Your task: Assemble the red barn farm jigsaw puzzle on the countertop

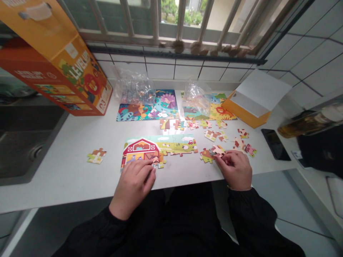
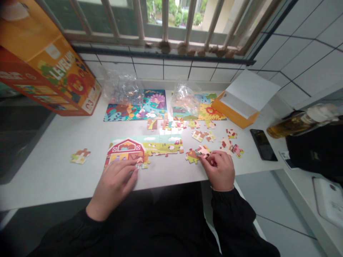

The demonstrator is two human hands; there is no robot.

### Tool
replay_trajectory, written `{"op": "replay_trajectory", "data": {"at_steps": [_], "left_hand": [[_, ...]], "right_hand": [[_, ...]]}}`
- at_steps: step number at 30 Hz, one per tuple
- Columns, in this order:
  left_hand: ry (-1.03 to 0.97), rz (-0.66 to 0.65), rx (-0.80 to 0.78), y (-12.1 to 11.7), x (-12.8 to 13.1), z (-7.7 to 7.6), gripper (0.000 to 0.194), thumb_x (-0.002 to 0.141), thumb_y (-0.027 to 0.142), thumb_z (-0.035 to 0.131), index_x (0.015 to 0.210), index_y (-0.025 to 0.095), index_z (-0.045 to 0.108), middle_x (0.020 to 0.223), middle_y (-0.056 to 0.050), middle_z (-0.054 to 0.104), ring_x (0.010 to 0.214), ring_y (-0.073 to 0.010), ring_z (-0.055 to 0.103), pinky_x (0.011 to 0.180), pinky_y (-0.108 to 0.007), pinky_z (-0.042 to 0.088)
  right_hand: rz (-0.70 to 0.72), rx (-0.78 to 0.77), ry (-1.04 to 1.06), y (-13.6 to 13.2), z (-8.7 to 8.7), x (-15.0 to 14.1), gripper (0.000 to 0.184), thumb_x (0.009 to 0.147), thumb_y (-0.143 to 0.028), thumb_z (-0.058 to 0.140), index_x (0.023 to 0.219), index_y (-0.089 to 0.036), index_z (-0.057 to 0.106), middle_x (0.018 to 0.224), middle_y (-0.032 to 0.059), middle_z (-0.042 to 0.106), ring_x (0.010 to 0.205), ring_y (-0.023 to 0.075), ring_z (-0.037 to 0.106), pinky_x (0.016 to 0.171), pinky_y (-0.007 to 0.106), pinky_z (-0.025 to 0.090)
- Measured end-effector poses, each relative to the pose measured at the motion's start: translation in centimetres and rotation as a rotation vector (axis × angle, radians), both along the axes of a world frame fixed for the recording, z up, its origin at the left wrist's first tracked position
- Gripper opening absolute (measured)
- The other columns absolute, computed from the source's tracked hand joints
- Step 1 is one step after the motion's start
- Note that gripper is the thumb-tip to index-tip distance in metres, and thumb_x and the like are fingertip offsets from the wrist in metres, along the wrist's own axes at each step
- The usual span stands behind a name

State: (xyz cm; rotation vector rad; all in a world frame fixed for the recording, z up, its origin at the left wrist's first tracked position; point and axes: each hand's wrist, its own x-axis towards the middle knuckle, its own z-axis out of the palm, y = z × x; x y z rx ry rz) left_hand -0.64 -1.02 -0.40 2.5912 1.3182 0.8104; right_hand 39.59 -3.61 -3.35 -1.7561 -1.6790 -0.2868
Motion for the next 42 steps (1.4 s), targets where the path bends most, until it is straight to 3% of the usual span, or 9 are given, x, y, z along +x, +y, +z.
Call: {"op": "replay_trajectory", "data": {"at_steps": [24,30,35,38,42], "left_hand": [[0.010,0.005,0.001,0.1,0.0,0.1,0.007,0.103,0.019,0.067,0.108,0.023,0.067,0.126,-0.009,0.079,0.115,-0.0309,0.072,0.101,-0.053,0.055],[0.003,0.008,-0.006,0.1,0.0,0.1,0.008,0.103,0.019,0.066,0.109,0.024,0.067,0.126,-0.009,0.079,0.115,-0.0309,0.072,0.101,-0.053,0.055],[-0.003,0.012,-0.018,0.1,0.0,0.0,0.007,0.103,0.020,0.066,0.107,0.024,0.068,0.126,-0.009,0.079,0.116,-0.0305,0.072,0.103,-0.053,0.055],[0.004,0.012,-0.018,0.1,0.0,0.0,0.006,0.103,0.020,0.067,0.107,0.024,0.068,0.127,-0.009,0.079,0.117,-0.0309,0.072,0.103,-0.053,0.054],[0.005,0.013,-0.006,0.1,0.0,0.0,0.006,0.103,0.020,0.066,0.108,0.023,0.068,0.126,-0.009,0.079,0.116,-0.0309,0.072,0.103,-0.053,0.054]], "right_hand": [[-0.036,-0.102,0.027,0.1,0.0,0.2,0.050,0.096,-0.057,0.081,0.071,-0.027,0.049,0.082,0.0026,0.059,0.085,0.0250,0.058,0.083,0.040,0.045],[-0.027,-0.107,0.007,0.1,-0.1,0.3,0.039,0.095,-0.059,0.081,0.083,-0.025,0.067,0.090,0.0059,0.067,0.089,0.0271,0.061,0.086,0.041,0.047],[-0.029,-0.085,-0.004,0.1,-0.3,0.5,0.035,0.098,-0.056,0.078,0.086,-0.025,0.069,0.090,0.0068,0.070,0.089,0.0277,0.062,0.087,0.042,0.047],[-0.033,-0.085,-0.032,0.6,0.3,0.0,0.029,0.103,-0.049,0.072,0.088,-0.025,0.069,0.090,0.0082,0.071,0.092,0.0292,0.063,0.089,0.044,0.046],[0.006,-0.133,-0.066,3.1,2.8,-2.0,0.019,0.105,-0.042,0.068,0.098,-0.024,0.069,0.101,0.0107,0.074,0.099,0.0310,0.064,0.092,0.046,0.043]]}}
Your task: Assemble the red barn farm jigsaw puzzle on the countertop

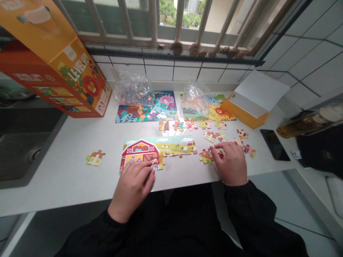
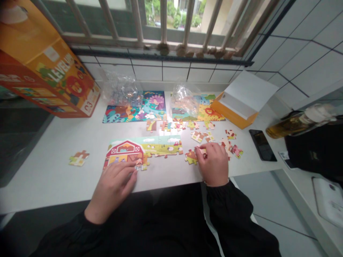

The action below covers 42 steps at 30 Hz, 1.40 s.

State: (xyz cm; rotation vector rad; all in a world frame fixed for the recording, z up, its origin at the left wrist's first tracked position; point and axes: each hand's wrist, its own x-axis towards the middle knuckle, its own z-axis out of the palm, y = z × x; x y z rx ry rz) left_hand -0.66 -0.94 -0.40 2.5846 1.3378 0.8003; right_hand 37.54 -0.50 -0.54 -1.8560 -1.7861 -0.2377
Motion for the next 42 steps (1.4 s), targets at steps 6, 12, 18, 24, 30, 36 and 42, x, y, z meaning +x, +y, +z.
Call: {"op": "replay_trajectory", "data": {"at_steps": [6,12,18,24,30,36,42], "left_hand": [[-0.005,-0.003,-0.012,0.0,0.1,0.0,0.006,0.103,0.019,0.066,0.108,0.023,0.067,0.125,-0.009,0.078,0.116,-0.0303,0.072,0.102,-0.052,0.054],[-0.011,-0.005,-0.004,-0.1,0.0,0.0,0.008,0.103,0.018,0.066,0.109,0.024,0.067,0.127,-0.009,0.077,0.117,-0.0298,0.071,0.103,-0.052,0.054],[-0.010,-0.010,-0.007,-0.2,0.1,0.2,0.007,0.103,0.017,0.066,0.108,0.023,0.066,0.128,-0.009,0.077,0.117,-0.0299,0.071,0.103,-0.052,0.054],[-0.005,-0.002,-0.009,-0.2,0.2,0.2,0.006,0.103,0.017,0.066,0.106,0.022,0.068,0.127,-0.010,0.077,0.117,-0.0302,0.071,0.104,-0.053,0.054],[0.015,0.003,-0.031,-0.3,0.1,0.1,0.009,0.102,0.019,0.066,0.110,0.022,0.071,0.129,-0.010,0.077,0.118,-0.0310,0.071,0.104,-0.053,0.054],[0.040,-0.036,-0.021,-0.5,0.2,0.4,0.014,0.104,0.020,0.066,0.117,0.022,0.070,0.139,-0.011,0.075,0.126,-0.0309,0.069,0.109,-0.053,0.051],[0.108,-0.071,0.006,-0.7,0.5,0.8,0.024,0.104,0.023,0.067,0.128,0.022,0.072,0.148,-0.010,0.072,0.132,-0.0323,0.067,0.113,-0.054,0.048]], "right_hand": [[0.020,-0.112,-0.044,7.1,3.0,-3.7,0.020,0.103,-0.043,0.070,0.104,-0.023,0.067,0.105,0.0123,0.076,0.102,0.0324,0.063,0.087,0.043,0.042],[-0.041,-0.226,-0.112,11.5,1.8,-5.7,0.029,0.093,-0.042,0.081,0.107,-0.023,0.065,0.097,0.0121,0.076,0.093,0.0312,0.063,0.078,0.039,0.041],[-0.043,-0.232,-0.034,12.1,0.9,-5.1,0.021,0.091,-0.033,0.077,0.104,-0.024,0.063,0.092,0.0083,0.076,0.084,0.0281,0.064,0.074,0.037,0.040],[0.211,-0.193,0.070,10.1,2.3,-5.2,0.031,0.088,-0.021,0.077,0.117,-0.021,0.067,0.109,0.0110,0.078,0.101,0.0309,0.069,0.090,0.042,0.050],[0.736,-0.246,0.121,4.4,2.7,-8.5,0.032,0.098,-0.019,0.072,0.129,-0.028,0.073,0.127,0.0073,0.076,0.112,0.0274,0.068,0.101,0.044,0.054],[0.739,-0.261,0.049,2.0,0.8,-10.1,0.034,0.093,-0.014,0.078,0.124,-0.030,0.078,0.131,0.0062,0.075,0.114,0.0277,0.067,0.103,0.046,0.052],[0.728,-0.198,0.025,1.4,-0.2,-10.3,0.038,0.094,-0.017,0.078,0.129,-0.033,0.077,0.131,0.0048,0.075,0.111,0.0267,0.064,0.100,0.046,0.047]]}}
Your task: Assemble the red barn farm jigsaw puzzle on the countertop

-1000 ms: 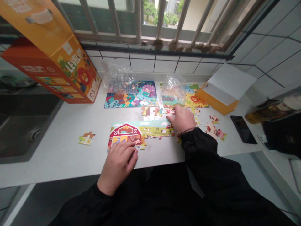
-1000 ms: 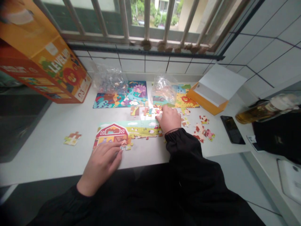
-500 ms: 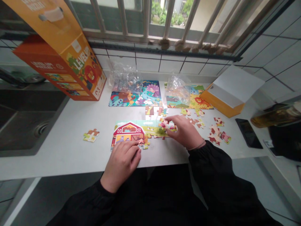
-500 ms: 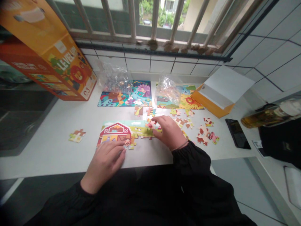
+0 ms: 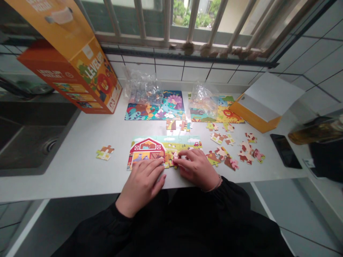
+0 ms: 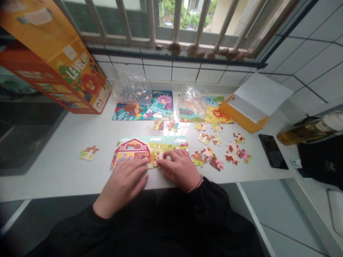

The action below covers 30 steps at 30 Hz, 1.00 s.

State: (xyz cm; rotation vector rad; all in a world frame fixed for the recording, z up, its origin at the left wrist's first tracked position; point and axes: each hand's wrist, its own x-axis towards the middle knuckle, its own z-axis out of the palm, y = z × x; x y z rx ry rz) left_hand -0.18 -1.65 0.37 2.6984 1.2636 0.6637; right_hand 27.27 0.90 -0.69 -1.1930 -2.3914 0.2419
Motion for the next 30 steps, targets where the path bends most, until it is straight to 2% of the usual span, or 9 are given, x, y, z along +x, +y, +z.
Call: {"op": "replay_trajectory", "data": {"at_steps": [7,12,21,27,30], "left_hand": [[0.031,-0.070,0.001,-0.1,1.0,-0.1,0.038,0.106,0.027,0.067,0.143,0.021,0.069,0.150,-0.011,0.072,0.139,-0.0319,0.064,0.115,-0.052,0.047],[0.060,-0.058,-0.016,-0.2,1.6,-0.3,0.046,0.108,0.031,0.063,0.153,0.020,0.062,0.156,-0.012,0.067,0.145,-0.0315,0.060,0.120,-0.052,0.044],[0.071,-0.053,-0.052,0.0,1.6,-0.3,0.046,0.109,0.035,0.062,0.153,0.021,0.062,0.157,-0.011,0.067,0.144,-0.0314,0.060,0.119,-0.052,0.044],[0.071,-0.058,-0.063,0.1,1.7,-0.1,0.047,0.108,0.035,0.063,0.153,0.021,0.063,0.157,-0.011,0.066,0.143,-0.0317,0.060,0.118,-0.053,0.045],[0.073,-0.062,-0.075,0.1,1.6,-0.1,0.048,0.108,0.036,0.064,0.154,0.022,0.062,0.158,-0.011,0.066,0.143,-0.0322,0.060,0.118,-0.053,0.045]], "right_hand": [[-0.005,0.014,0.010,-0.3,-0.2,-0.1,0.036,0.094,-0.018,0.080,0.126,-0.034,0.078,0.132,0.0032,0.075,0.111,0.0269,0.062,0.098,0.045,0.046],[0.003,0.029,0.004,-0.3,-0.3,-0.1,0.037,0.094,-0.018,0.080,0.128,-0.033,0.076,0.131,0.0029,0.076,0.111,0.0269,0.062,0.098,0.045,0.045],[-0.001,0.042,0.026,-0.3,-0.5,-0.1,0.038,0.094,-0.016,0.078,0.128,-0.034,0.076,0.131,0.0023,0.077,0.112,0.0274,0.063,0.101,0.046,0.048],[0.017,0.045,0.043,-0.4,-0.5,-0.1,0.035,0.094,-0.017,0.076,0.126,-0.030,0.075,0.144,0.0021,0.074,0.124,0.0289,0.064,0.109,0.049,0.048],[0.030,0.025,0.048,-0.4,-0.4,-0.2,0.034,0.093,-0.016,0.075,0.124,-0.028,0.074,0.143,0.0010,0.076,0.124,0.0285,0.065,0.110,0.049,0.048]]}}
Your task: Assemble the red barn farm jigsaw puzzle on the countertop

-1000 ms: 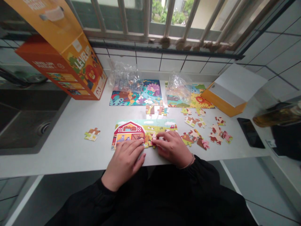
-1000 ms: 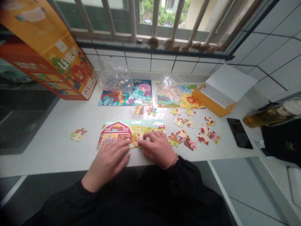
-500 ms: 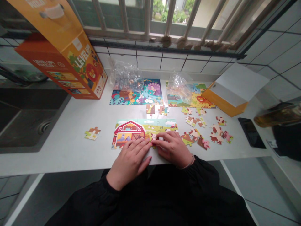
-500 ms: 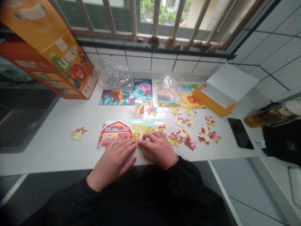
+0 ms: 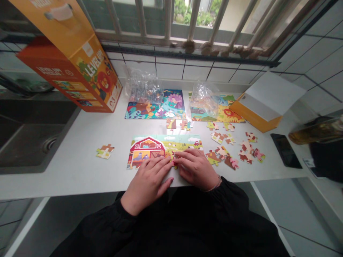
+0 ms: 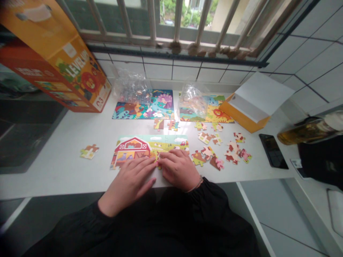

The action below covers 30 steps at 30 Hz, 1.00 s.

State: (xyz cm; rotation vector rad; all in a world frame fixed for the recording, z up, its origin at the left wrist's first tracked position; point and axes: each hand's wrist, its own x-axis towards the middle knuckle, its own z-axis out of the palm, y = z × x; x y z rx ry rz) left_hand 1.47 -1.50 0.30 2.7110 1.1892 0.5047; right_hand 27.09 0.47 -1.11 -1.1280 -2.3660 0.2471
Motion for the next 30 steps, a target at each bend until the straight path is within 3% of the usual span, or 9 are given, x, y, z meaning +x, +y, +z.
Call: {"op": "replay_trajectory", "data": {"at_steps": [5,11,30], "left_hand": [[-0.010,-0.012,-0.020,0.03,-0.18,0.06,0.051,0.108,0.037,0.063,0.157,0.022,0.060,0.158,-0.010,0.066,0.143,-0.0325,0.060,0.119,-0.055,0.044],[-0.026,-0.005,-0.022,0.06,-0.18,-0.01,0.049,0.107,0.036,0.065,0.155,0.023,0.062,0.156,-0.010,0.067,0.143,-0.0324,0.060,0.119,-0.055,0.044],[-0.029,0.011,-0.042,0.21,-0.07,0.27,0.045,0.109,0.036,0.062,0.153,0.024,0.062,0.156,-0.010,0.067,0.143,-0.0313,0.060,0.118,-0.053,0.043]], "right_hand": [[-0.011,-0.024,-0.004,0.06,0.15,-0.06,0.029,0.096,-0.017,0.074,0.123,-0.027,0.074,0.142,0.0021,0.077,0.125,0.0279,0.066,0.110,0.049,0.049],[-0.014,0.009,-0.037,0.04,0.10,-0.13,0.040,0.099,-0.020,0.072,0.139,-0.029,0.072,0.142,0.0045,0.077,0.125,0.0294,0.066,0.110,0.050,0.048],[0.000,-0.038,0.015,0.25,0.16,-0.01,0.036,0.099,-0.019,0.072,0.134,-0.027,0.071,0.131,0.0076,0.077,0.120,0.0288,0.066,0.108,0.050,0.051]]}}
